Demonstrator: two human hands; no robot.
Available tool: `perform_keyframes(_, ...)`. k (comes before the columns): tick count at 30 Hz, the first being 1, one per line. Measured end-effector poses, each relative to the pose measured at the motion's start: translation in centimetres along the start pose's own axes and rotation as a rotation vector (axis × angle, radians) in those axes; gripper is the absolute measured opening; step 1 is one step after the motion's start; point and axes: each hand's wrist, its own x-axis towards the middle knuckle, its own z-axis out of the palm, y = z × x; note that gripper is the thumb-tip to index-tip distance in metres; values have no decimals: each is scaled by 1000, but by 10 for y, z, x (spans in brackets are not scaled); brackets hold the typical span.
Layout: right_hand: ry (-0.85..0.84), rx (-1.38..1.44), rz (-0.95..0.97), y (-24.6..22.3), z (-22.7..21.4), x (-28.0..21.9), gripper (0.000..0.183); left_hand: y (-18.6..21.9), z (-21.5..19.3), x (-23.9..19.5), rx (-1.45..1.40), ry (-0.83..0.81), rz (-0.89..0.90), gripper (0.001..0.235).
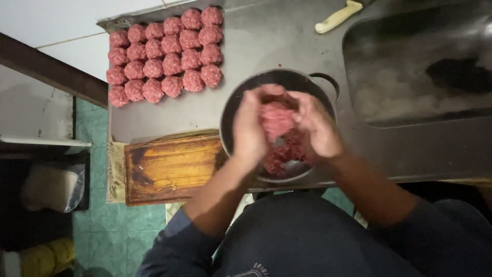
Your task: Forming ground meat into balls and arranging them on a metal tray.
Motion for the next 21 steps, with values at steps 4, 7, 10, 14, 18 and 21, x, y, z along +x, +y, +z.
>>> perform_keyframes(4,115,824,214,41,3,6,60,-8,17,-1,706,-158,573,42)
perform_keyframes(7,217,526,226,19,16,3,66,2,19,0,1042,-354,950,39)
perform_keyframes(10,79,221,120,85,-37,-6,70,2,12,-15,851,-186,474,37)
perform_keyframes(14,27,688,215,31,3,0,72,10,22,-12,206,-43,-81,43)
perform_keyframes(18,28,737,117,47,-12,1,69,15,30,-17,776,-191,489,35)
perform_keyframes(21,99,599,222,7,10,-2,71,19,32,-16,1117,-326,833,29)
